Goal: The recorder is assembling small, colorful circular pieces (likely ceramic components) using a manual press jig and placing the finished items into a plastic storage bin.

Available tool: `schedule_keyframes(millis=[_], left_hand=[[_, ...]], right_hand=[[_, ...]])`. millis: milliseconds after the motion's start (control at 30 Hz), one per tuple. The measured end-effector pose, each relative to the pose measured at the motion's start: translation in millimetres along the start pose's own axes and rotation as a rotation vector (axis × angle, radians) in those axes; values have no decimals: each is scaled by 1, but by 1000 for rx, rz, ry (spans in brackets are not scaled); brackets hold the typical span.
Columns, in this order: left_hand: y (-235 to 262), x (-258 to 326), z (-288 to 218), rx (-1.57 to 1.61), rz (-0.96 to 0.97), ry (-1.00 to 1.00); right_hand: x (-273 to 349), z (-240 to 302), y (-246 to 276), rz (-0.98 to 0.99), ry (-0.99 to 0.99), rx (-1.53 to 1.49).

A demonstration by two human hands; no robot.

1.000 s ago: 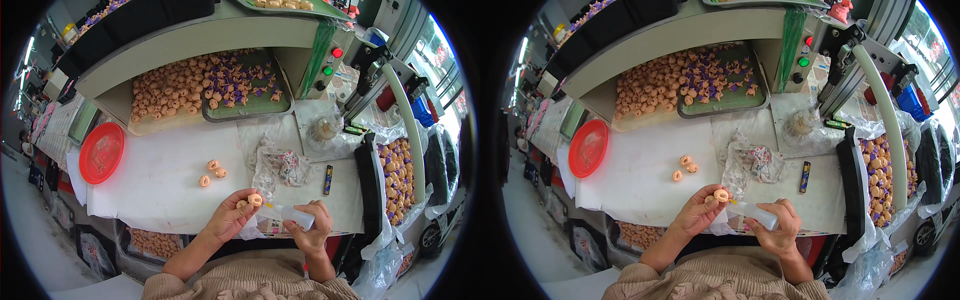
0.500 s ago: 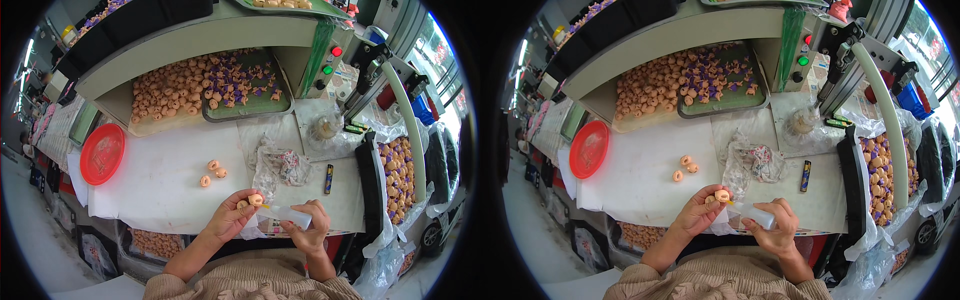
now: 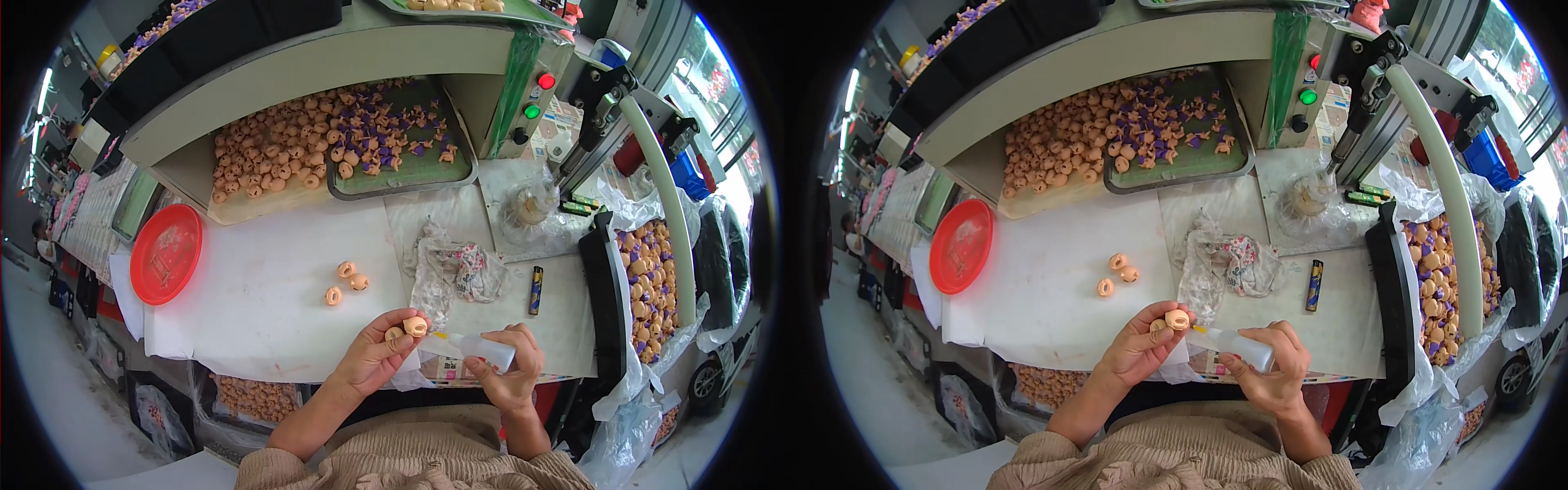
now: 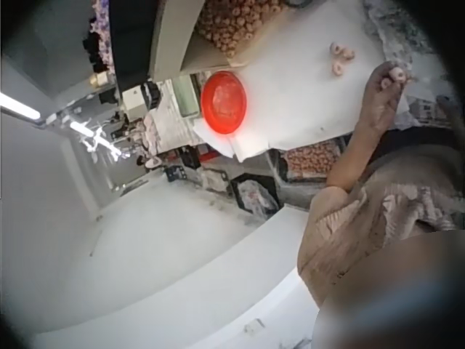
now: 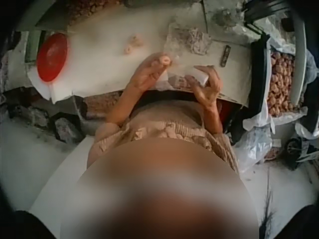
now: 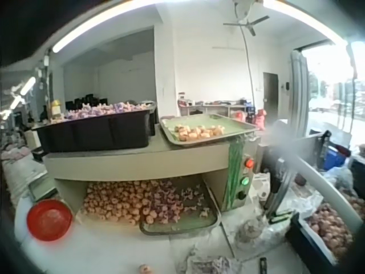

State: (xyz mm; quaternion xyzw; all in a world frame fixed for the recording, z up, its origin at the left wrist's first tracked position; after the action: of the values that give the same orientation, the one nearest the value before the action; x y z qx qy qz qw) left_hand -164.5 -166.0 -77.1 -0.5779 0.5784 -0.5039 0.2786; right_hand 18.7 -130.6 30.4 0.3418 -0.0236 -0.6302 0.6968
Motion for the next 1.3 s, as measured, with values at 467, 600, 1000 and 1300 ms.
schedule_keyframes(millis=[467,600,1000,1300], left_hand=[[-3,27,-31,121,64,-53],[3,42,-49,164,62,-58],[-1,84,-62,211,30,-41],[-20,123,-45,272,28,-5]], right_hand=[[-17,-31,-43,95,-177,-38],[-28,-22,-59,254,-123,141],[-164,74,-127,191,471,419],[-222,39,-201,365,177,716]])
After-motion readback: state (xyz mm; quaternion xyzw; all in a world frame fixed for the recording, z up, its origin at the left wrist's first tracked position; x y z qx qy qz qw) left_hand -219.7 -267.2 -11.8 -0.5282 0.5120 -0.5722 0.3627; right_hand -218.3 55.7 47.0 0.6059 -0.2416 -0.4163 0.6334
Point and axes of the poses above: each hand's wrist, its own x-axis away from the middle knuckle, its own y-axis out of the back of the hand, z = x × y, the point moved 8 cm from there along -x, towards the middle knuckle, and after that the axes turned 8 degrees about x, right-handed, at the moved point
